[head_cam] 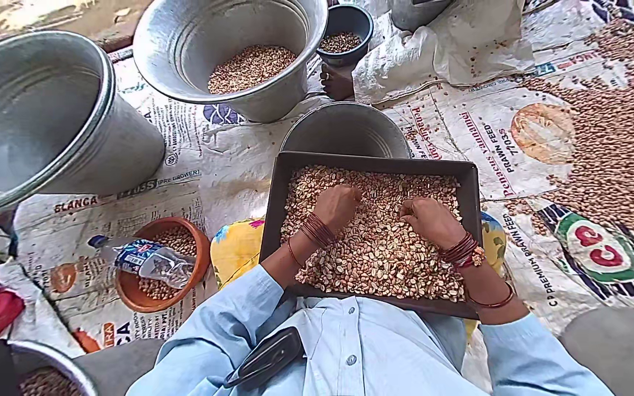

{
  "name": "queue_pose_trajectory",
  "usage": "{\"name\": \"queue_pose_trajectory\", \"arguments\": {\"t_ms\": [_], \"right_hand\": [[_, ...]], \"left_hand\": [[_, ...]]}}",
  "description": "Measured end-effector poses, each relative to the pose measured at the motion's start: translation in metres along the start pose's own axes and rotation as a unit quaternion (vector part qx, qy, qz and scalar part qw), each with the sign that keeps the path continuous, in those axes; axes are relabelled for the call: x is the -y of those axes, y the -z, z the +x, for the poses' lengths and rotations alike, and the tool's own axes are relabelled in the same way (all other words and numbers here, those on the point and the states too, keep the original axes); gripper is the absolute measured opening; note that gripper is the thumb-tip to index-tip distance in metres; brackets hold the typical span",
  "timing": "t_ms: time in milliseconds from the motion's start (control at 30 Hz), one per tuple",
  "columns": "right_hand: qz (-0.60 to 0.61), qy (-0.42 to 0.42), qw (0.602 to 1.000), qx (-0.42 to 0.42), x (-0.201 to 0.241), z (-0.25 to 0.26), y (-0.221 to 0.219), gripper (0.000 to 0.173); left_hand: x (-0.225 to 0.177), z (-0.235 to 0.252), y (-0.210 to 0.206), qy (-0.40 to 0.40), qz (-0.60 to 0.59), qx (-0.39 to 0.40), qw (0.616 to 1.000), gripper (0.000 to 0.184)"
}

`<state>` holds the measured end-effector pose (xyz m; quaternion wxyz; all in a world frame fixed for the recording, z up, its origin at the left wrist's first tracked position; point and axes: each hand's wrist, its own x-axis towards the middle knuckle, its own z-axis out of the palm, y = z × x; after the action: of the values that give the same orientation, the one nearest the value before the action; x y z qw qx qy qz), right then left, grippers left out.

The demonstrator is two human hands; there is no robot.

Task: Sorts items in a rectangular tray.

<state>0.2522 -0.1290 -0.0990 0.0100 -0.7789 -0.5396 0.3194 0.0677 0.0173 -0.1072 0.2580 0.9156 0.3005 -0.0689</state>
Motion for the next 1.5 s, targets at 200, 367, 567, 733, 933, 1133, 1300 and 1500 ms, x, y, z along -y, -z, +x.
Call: {"name": "queue_pose_trajectory", "arguments": {"t_ms": [200, 367, 567, 733, 933, 1133, 1300, 1500], "right_hand": [[0.054, 0.190, 0.935, -0.296, 0.030, -0.003, 0.042, 0.012], [0.053, 0.211, 0.883, -0.416, 0.045, -0.018, 0.063, 0.022], [0.014, 0.029, 0.974, -0.226, -0.005, -0.015, 0.031, 0.020], [-0.041, -0.125, 0.985, -0.108, -0.002, -0.024, 0.010, 0.038], [-0.064, -0.049, 0.995, -0.063, 0.052, -0.035, -0.037, 0.050], [0.123, 0.198, 0.958, -0.165, 0.054, -0.042, -0.043, 0.024], [0.064, 0.062, 0.949, -0.301, 0.010, -0.025, 0.001, 0.012], [0.008, 0.013, 0.957, -0.290, -0.020, 0.002, 0.020, 0.008]], "left_hand": [[0.005, -0.015, 0.055, -0.078, -0.026, -0.282, 0.956, 0.015], [0.025, -0.037, 0.058, -0.091, 0.002, -0.310, 0.946, 0.013], [0.050, -0.058, 0.006, -0.011, 0.050, -0.143, 0.988, 0.015], [0.053, -0.056, 0.003, -0.010, 0.033, -0.094, 0.995, 0.013], [0.052, -0.044, 0.050, -0.023, 0.034, -0.145, 0.989, 0.011], [0.012, -0.018, 0.048, -0.095, -0.009, -0.308, 0.947, 0.022], [-0.007, 0.022, -0.007, -0.158, -0.004, -0.201, 0.967, 0.012], [-0.010, 0.039, -0.032, -0.158, 0.049, -0.165, 0.972, 0.016]]}}
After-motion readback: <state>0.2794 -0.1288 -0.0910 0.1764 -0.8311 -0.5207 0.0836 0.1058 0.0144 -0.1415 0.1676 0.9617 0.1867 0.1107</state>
